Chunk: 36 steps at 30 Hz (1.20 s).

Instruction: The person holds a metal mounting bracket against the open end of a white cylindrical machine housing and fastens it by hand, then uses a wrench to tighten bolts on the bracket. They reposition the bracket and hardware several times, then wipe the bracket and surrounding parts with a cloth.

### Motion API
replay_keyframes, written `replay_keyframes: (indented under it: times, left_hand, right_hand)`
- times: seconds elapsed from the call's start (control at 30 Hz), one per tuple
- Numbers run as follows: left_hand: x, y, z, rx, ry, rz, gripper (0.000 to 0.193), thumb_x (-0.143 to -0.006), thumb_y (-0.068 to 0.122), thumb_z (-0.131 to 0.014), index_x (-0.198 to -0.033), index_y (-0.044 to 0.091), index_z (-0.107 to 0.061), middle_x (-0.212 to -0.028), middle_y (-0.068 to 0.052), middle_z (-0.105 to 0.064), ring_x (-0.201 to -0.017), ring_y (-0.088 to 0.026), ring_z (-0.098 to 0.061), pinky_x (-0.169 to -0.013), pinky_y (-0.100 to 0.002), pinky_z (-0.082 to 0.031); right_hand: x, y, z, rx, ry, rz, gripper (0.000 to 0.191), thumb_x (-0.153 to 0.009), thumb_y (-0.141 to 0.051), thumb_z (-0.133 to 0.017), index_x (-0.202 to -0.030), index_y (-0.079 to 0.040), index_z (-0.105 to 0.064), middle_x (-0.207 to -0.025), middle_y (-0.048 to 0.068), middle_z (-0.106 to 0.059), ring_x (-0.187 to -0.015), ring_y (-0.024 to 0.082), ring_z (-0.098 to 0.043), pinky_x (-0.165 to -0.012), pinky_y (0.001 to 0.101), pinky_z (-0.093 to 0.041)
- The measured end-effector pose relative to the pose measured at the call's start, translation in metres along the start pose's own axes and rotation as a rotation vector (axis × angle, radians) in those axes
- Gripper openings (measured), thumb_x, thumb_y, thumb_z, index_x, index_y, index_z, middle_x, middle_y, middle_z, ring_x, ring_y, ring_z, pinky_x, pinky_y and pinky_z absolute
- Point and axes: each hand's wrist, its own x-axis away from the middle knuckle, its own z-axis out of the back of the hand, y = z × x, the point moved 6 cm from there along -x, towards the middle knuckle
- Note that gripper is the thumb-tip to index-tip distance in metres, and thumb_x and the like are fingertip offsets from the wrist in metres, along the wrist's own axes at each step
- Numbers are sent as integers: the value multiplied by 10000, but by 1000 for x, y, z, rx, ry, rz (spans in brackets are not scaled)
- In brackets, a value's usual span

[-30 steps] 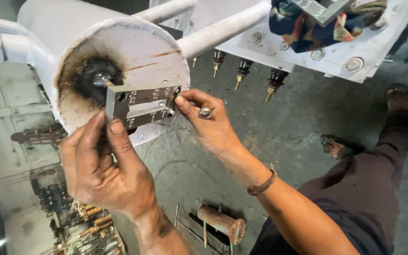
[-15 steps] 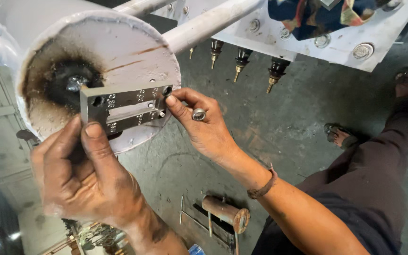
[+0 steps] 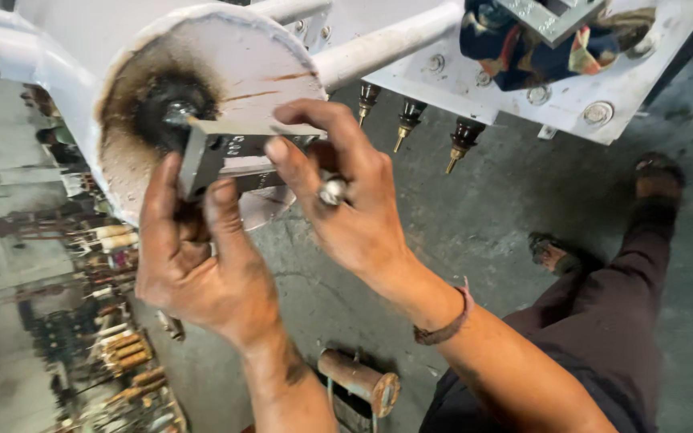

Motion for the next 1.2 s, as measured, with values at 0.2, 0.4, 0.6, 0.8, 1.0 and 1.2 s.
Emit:
replay_keyframes:
  times: [0.2,0.4,0.6,0.8,1.0,1.2]
  left_hand:
    - [-7,-9,-1,-86,120,75,332,-1009,80,-845,-1260,-57,-676,-1016,-112,-744,-812,-110,-713,-699,-214,-584]
    - [-14,4,4,-339,145,-13,291,-898,98,-915,-1074,-31,-723,-846,-111,-729,-683,-180,-613,-609,-303,-475]
    - [-7,-1,4,-88,130,23,321,-1030,162,-858,-1252,0,-693,-1058,-72,-759,-833,-121,-735,-731,-250,-608]
    - [-6,-8,-4,-37,122,141,352,-970,125,-861,-1240,-16,-686,-1105,-117,-757,-933,-176,-760,-809,-305,-630]
    - [-12,-7,-9,-1,141,187,296,-984,94,-838,-1212,-10,-679,-1118,-106,-756,-937,-171,-769,-844,-290,-635]
    - [-12,-9,-14,-196,176,154,339,-910,113,-900,-1150,-3,-691,-1072,-97,-745,-951,-189,-743,-834,-296,-601]
  right_hand:
    - [-20,-11,-27,-219,-89,23,343,-1034,-285,-703,-1189,12,-630,-944,21,-684,-745,69,-638,-636,246,-545]
    - [-25,-7,-23,-174,-203,70,366,-1048,-297,-690,-1192,31,-618,-951,43,-691,-780,110,-705,-685,271,-592]
    - [-24,-15,-19,-159,-219,58,393,-1029,-302,-703,-1218,37,-643,-920,57,-716,-738,119,-697,-655,268,-561]
    - [-23,-18,-19,48,-190,85,403,-1051,-331,-648,-1243,23,-630,-1000,40,-684,-869,77,-646,-752,256,-546]
    - [-26,-10,-26,-53,-264,-40,390,-1081,-337,-595,-1254,12,-576,-978,18,-656,-913,72,-633,-812,249,-556]
    - [-41,-11,-30,-83,-368,-96,349,-1099,-301,-593,-1224,25,-601,-1029,29,-668,-895,79,-638,-774,268,-575]
